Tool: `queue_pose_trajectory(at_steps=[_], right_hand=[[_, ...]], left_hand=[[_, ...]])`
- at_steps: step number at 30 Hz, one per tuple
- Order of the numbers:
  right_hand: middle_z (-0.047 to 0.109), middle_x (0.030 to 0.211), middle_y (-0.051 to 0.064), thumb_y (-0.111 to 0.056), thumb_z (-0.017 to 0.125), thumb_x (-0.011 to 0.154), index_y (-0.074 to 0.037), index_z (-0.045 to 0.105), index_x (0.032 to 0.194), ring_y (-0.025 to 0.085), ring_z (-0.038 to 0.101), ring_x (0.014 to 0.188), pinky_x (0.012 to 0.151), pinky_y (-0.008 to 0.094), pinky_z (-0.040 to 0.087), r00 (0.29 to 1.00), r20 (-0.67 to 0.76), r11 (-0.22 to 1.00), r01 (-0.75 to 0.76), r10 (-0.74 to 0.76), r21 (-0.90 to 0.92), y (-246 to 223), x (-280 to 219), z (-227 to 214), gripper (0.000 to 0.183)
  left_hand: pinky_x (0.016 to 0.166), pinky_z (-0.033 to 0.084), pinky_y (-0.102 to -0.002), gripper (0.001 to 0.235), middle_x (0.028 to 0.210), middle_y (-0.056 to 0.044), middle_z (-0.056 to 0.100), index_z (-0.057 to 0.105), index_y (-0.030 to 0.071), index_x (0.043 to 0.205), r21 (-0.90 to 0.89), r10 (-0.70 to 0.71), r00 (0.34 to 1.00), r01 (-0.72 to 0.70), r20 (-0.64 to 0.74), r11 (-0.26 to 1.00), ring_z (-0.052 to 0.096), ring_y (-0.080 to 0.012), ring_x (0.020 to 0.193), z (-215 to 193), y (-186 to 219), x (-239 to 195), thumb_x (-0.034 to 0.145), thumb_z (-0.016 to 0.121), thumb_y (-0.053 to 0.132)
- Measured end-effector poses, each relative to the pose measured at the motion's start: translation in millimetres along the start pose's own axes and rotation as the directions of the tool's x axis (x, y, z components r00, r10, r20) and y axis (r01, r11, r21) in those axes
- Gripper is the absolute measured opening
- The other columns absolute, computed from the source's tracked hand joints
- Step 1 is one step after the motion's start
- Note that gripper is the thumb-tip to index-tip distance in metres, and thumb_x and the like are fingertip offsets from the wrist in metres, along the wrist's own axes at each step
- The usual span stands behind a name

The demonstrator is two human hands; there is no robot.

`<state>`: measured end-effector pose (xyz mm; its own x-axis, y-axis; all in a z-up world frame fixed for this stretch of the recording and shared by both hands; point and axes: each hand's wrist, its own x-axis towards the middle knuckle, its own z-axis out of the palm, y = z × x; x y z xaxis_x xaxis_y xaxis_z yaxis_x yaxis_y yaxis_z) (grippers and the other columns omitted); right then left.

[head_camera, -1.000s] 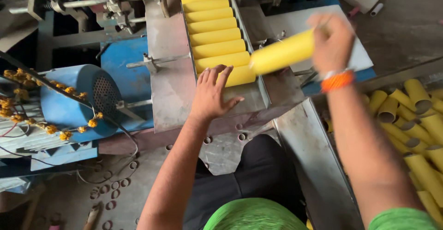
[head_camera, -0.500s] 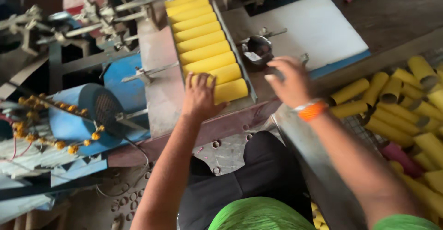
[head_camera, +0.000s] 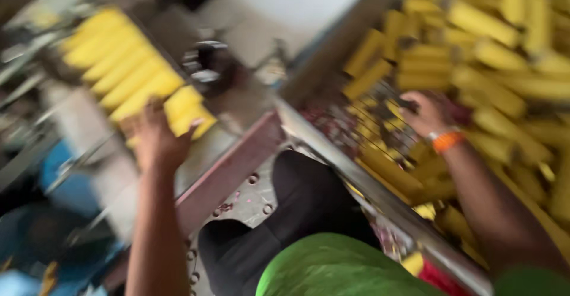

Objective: The person repeatedly picks up yellow cylindrical objects from a wire bin and places them into a machine's input slot. The person handles the cylinders one at a time, feeding them into the machine continuously.

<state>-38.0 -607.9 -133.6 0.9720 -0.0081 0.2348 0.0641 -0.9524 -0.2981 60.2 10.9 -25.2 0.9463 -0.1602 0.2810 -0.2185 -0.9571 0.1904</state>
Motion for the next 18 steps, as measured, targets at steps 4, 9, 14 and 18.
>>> queue_pose_trajectory(at_steps=[4,9,14,18], right_hand=[[0.072,0.125,0.012,-0.025,0.073,0.091,-0.015,0.067,0.132,0.034,0.072,0.108,0.097,0.043,0.055,0.771,0.469,0.851,-0.520,0.431,0.072,64.7,-46.5,47.0,0.043],[0.063,0.138,0.018,-0.032,0.073,0.091,-0.011,0.062,0.139,0.036,0.058,0.127,0.107,0.046,0.045,0.854,0.519,0.943,-0.202,0.038,0.263,49.9,-83.8,113.2,0.054],[0.066,0.128,0.015,-0.024,0.081,0.078,-0.013,0.066,0.129,0.036,0.061,0.122,0.105,0.045,0.048,0.693,0.673,0.966,0.190,-0.259,0.175,-24.0,-72.7,158.8,0.054],[0.066,0.133,0.012,-0.013,0.074,0.082,-0.020,0.067,0.133,0.034,0.062,0.124,0.105,0.043,0.051,0.581,0.777,0.966,0.221,-0.242,0.136,-34.5,-77.1,163.1,0.052]], left_hand=[[0.126,0.019,-0.064,0.087,0.160,-0.021,0.047,0.051,0.004,0.155,0.125,0.017,0.992,-0.001,-0.127,0.992,0.041,-0.0443,0.149,-12.6,-10.9,-46.5,0.092,0.069,0.062],[0.117,0.035,-0.061,0.080,0.151,-0.025,0.049,0.050,-0.003,0.148,0.079,0.052,0.975,-0.035,-0.218,0.996,0.048,-0.0430,0.140,-14.4,-25.2,-67.1,0.111,0.045,0.067],[0.112,0.042,-0.051,0.076,0.146,-0.025,0.047,0.048,-0.005,0.149,-0.092,0.135,0.954,-0.165,-0.267,0.982,0.048,-0.0400,0.135,-12.2,-1.5,-67.0,0.114,0.045,0.062],[0.118,0.042,-0.053,0.068,0.151,-0.023,0.052,0.056,-0.001,0.146,-0.198,0.177,0.962,-0.219,-0.208,0.956,0.046,-0.0420,0.138,-3.4,59.2,-81.9,0.106,0.059,0.054]])
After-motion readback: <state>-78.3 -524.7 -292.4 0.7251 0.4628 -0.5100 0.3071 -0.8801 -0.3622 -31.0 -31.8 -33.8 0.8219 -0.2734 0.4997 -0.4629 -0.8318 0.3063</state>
